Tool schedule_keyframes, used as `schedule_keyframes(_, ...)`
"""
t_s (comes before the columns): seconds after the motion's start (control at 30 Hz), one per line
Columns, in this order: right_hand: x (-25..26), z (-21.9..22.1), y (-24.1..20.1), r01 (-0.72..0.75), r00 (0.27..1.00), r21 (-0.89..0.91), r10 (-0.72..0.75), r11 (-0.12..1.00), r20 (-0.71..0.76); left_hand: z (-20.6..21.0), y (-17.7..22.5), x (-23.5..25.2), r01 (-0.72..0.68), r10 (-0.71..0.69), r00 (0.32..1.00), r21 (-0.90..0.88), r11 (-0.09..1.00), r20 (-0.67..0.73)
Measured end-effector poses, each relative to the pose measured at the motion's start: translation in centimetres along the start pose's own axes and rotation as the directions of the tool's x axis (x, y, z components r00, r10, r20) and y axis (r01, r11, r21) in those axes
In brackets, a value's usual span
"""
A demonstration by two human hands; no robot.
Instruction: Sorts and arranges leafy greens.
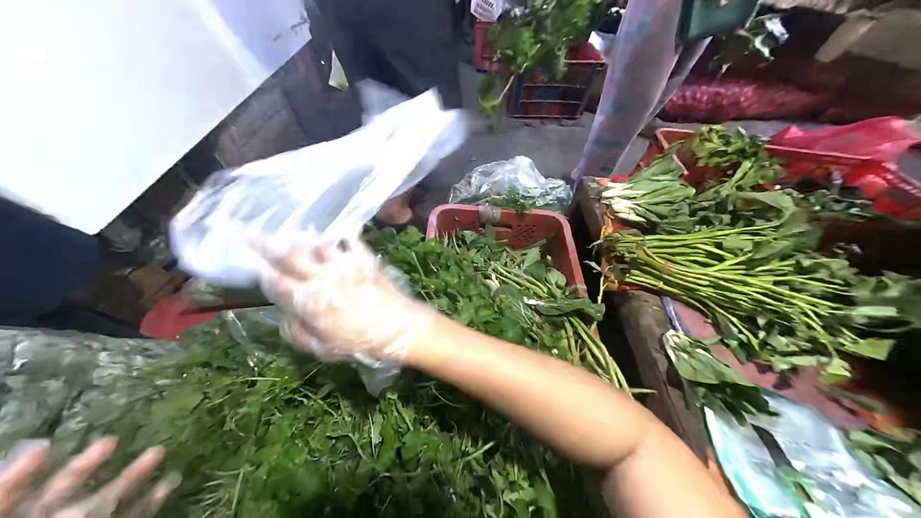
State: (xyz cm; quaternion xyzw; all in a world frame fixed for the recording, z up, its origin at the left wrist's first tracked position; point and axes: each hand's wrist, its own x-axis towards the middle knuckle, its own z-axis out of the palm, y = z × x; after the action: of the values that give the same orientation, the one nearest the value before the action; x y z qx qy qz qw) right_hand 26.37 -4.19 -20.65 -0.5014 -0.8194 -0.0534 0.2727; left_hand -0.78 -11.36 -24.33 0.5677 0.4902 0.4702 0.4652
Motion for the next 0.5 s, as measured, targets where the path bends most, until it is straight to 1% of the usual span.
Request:
schedule_keyframes(0.03,-0.5,1.4,-0.5,-0.068,0.966,0.045,0.055,0.997,0.254,0.3,-0.5,1.4,-0.012,0.012,1.0,0.06,0.998,0.002)
schedule_keyframes(0.07,-0.7,2.6,-0.7,-0.144,0.871,0.039,0.108,0.989,0.48,1.0,-0.7,2.9,-0.011,0.009,1.0,0.159,0.987,0.014)
schedule_keyframes(0.1,-1.0,3.6,-0.8,-0.197,0.776,0.016,0.146,0.98,0.614,1.8,-1.1,4.6,-0.015,0.001,0.999,0.278,0.96,0.05)
schedule_keyframes(0.13,-1.4,4.1,-1.2,-0.219,0.72,-0.003,0.164,0.976,0.674,2.8,-1.6,6.4,-0.023,-0.011,0.996,0.382,0.924,0.086)
schedule_keyframes(0.2,-2.2,4.0,-2.7,-0.203,0.686,-0.005,0.145,0.979,0.713,4.8,-2.8,9.2,-0.037,-0.067,0.982,0.523,0.852,0.179)
schedule_keyframes(0.27,-2.9,3.4,-3.9,-0.17,0.644,0.001,0.11,0.985,0.757,6.6,-3.8,10.7,-0.07,-0.143,0.943,0.6,0.797,0.299)
schedule_keyframes(0.3,-3.5,3.2,-4.2,-0.154,0.636,0.004,0.096,0.988,0.766,7.1,-4.1,10.9,-0.099,-0.18,0.915,0.634,0.767,0.361)
schedule_keyframes(0.33,-4.1,2.9,-4.4,-0.142,0.656,0.019,0.08,0.99,0.75,7.2,-4.2,10.7,-0.134,-0.209,0.888,0.665,0.735,0.409)
schedule_keyframes(0.37,-4.8,2.1,-4.3,-0.126,0.708,0.039,0.062,0.991,0.703,7.1,-4.1,10.4,-0.171,-0.231,0.864,0.692,0.701,0.447)
schedule_keyframes(0.4,-5.5,0.7,-4.0,-0.11,0.769,0.062,0.046,0.992,0.638,6.9,-3.8,10.2,-0.202,-0.241,0.846,0.703,0.682,0.476)
schedule_keyframes(0.43,-6.4,-1.1,-3.7,-0.115,0.814,0.094,0.04,0.989,0.579,6.6,-3.4,9.8,-0.214,-0.263,0.827,0.712,0.669,0.496)
schedule_keyframes(0.5,-8.9,-5.0,-2.8,-0.182,0.869,0.154,0.086,0.971,0.488,5.2,-3.0,8.7,-0.227,-0.299,0.802,0.728,0.647,0.516)
